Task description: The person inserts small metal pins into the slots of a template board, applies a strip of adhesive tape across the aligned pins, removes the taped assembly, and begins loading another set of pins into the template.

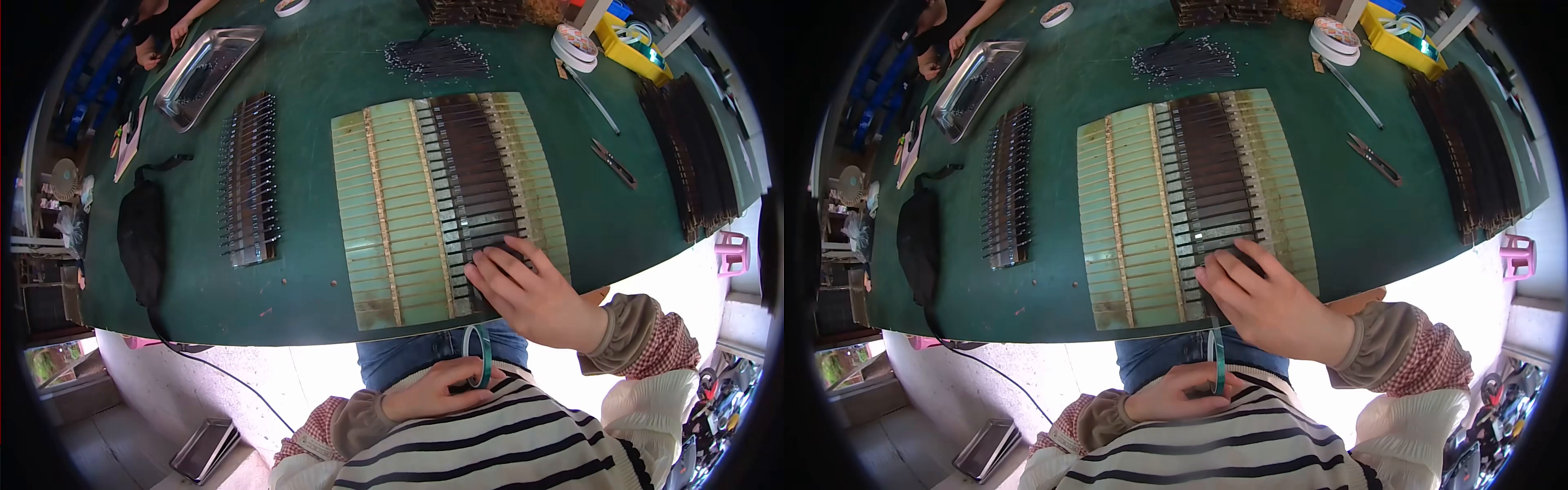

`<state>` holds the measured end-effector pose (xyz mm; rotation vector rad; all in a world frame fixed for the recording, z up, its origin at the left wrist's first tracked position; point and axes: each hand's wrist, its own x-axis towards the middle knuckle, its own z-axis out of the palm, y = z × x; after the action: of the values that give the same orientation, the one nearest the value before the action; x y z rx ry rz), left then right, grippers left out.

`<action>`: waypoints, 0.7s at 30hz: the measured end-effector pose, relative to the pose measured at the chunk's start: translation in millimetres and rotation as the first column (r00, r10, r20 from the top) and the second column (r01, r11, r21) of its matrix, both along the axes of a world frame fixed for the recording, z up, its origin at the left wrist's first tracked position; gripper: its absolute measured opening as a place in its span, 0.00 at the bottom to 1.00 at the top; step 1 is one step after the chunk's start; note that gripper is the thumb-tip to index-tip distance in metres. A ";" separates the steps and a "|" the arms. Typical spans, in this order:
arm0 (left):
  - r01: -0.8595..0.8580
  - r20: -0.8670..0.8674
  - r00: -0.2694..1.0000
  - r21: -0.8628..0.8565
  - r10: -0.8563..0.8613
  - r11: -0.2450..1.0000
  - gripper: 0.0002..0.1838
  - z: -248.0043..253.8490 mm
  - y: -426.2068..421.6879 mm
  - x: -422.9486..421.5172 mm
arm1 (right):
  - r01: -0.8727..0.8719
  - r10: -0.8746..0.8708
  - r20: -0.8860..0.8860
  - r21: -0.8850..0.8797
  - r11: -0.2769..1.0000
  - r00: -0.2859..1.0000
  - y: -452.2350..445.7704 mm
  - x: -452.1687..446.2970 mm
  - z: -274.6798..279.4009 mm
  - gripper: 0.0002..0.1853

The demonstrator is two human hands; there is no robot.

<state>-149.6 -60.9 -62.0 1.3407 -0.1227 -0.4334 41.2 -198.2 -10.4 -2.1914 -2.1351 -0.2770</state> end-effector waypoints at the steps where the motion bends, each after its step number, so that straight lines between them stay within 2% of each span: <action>1: -0.002 0.008 1.000 0.005 0.002 1.000 0.17 2.4 0.4 0.5 | 0.009 -0.008 -0.066 0.001 1.000 0.998 -2.0 3.6 2.4 0.24; 3: -0.012 0.022 1.000 0.014 0.012 1.000 0.17 4.3 0.3 2.0 | 0.020 -0.019 -0.196 0.004 1.000 0.980 -2.2 16.4 11.8 0.23; 6: -0.021 0.025 0.999 -0.009 0.021 1.000 0.17 -9.7 -3.7 -3.9 | -0.034 0.052 -0.259 0.072 0.997 0.964 -3.1 17.3 18.4 0.24; 9: -0.037 0.026 0.999 -0.025 0.037 0.999 0.17 -7.0 -3.9 -3.2 | -0.031 0.031 0.008 -0.056 0.998 0.999 -8.2 -7.0 4.2 0.25; 10: -0.028 0.013 1.000 -0.023 0.029 0.999 0.17 -3.5 -3.3 -3.1 | -0.014 0.014 0.009 -0.031 0.999 1.000 -8.5 -7.9 2.6 0.25; 13: -0.015 -0.013 1.000 -0.029 0.014 0.999 0.17 1.0 -0.8 0.6 | 0.034 -0.040 -0.235 -0.030 0.999 0.971 -10.0 8.9 14.5 0.23; 16: -0.024 -0.054 0.998 -0.068 0.020 0.997 0.17 -5.3 -3.6 -4.0 | -0.007 0.033 -0.289 0.089 0.996 0.957 -12.7 10.8 16.2 0.23; 19: -0.043 -0.053 0.998 -0.089 0.039 0.995 0.18 -6.7 -4.2 -3.2 | -0.011 0.011 -0.012 -0.011 1.000 1.000 -13.1 -14.9 5.4 0.23; 20: -0.057 -0.045 0.998 -0.095 0.053 0.994 0.18 -6.4 -5.2 -2.9 | 0.012 -0.012 0.015 0.005 1.000 1.000 -13.9 -19.0 6.2 0.23; 21: -0.067 -0.039 0.997 -0.102 0.063 0.993 0.18 -6.1 -5.9 -3.8 | 0.026 -0.025 -0.049 0.011 1.000 0.998 -14.4 -18.4 7.3 0.23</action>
<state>-153.4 -66.8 -68.0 1.2309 -0.0707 -0.3912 22.8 -212.6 -3.2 -2.1967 -2.0767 -0.2346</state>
